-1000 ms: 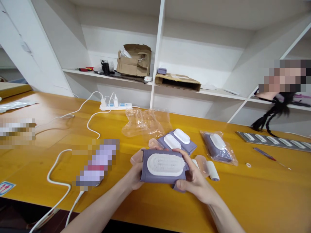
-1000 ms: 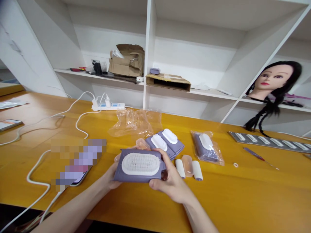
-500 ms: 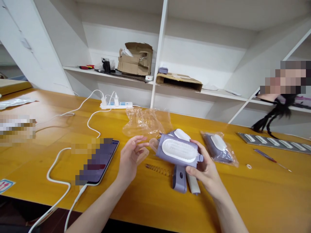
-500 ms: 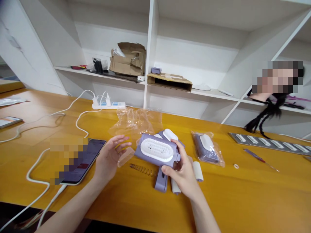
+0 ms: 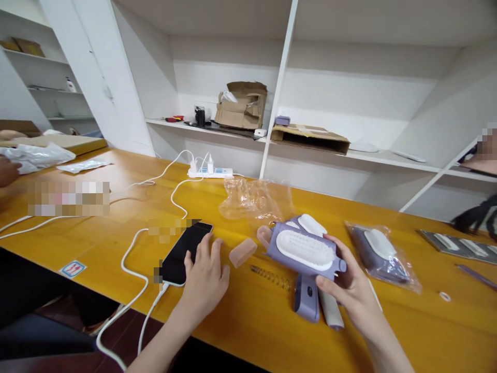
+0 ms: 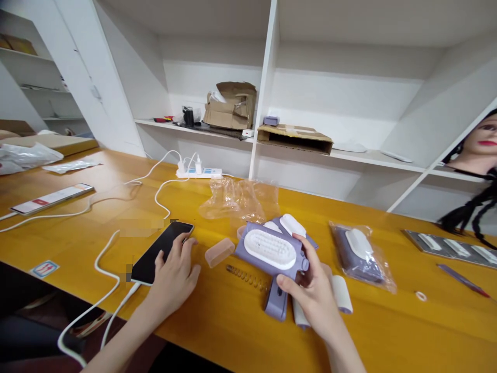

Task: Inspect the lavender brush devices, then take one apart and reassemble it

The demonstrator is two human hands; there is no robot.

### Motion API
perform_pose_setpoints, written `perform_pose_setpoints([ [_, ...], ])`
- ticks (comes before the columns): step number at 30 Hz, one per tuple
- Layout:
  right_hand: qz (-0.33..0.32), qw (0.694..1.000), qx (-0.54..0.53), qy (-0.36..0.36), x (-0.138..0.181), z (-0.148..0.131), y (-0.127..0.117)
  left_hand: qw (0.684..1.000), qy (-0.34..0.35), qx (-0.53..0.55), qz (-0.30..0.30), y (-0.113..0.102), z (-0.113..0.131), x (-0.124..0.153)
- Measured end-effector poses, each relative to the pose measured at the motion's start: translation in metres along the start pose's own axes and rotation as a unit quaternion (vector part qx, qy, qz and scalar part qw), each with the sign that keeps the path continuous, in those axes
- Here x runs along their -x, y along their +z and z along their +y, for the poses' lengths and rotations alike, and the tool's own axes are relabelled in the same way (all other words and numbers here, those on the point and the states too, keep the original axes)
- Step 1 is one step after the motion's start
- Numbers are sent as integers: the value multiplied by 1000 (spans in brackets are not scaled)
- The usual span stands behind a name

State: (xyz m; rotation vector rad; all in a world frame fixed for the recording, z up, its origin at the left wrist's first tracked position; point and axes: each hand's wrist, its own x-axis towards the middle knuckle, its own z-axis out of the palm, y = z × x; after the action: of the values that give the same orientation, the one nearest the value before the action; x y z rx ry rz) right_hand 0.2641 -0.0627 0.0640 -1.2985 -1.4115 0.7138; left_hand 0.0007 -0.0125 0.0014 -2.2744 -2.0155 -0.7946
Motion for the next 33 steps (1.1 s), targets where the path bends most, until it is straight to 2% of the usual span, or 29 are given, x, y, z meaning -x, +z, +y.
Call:
perform_pose_setpoints([
  [7,-20,1000,-14,17,3,3,-1,999,-39,16,-18,2,3,-31],
  [11,-23,999,-15,16,5,1,-2,998,-52,36,-12,3,3,-39],
  [13,-26,999,-16,14,6,1,-2,995,-46,89,12,0,7,-39],
  [15,-31,999,-15,14,6,1,-2,979,1,198,51,-6,15,-39],
  [16,-32,999,-14,14,6,1,-2,960,35,271,64,-10,21,-38],
  [17,-32,999,-12,13,6,1,-1,928,73,359,69,-13,28,-39],
  [18,-31,999,-12,10,6,0,-1,890,74,445,56,-16,36,-40],
  [21,-28,999,-20,0,6,0,-1,777,-15,618,-120,-20,62,-46],
  [23,-30,999,-29,-4,5,0,-1,740,-55,650,-160,-16,76,-50],
  [26,-31,999,-34,-3,5,1,1,735,-58,662,-132,-6,83,-53],
  [31,-32,999,-18,4,6,2,6,777,-13,630,-3,-1,75,-49],
  [33,-34,999,6,-1,6,4,8,763,-22,645,-28,-3,73,-48],
])
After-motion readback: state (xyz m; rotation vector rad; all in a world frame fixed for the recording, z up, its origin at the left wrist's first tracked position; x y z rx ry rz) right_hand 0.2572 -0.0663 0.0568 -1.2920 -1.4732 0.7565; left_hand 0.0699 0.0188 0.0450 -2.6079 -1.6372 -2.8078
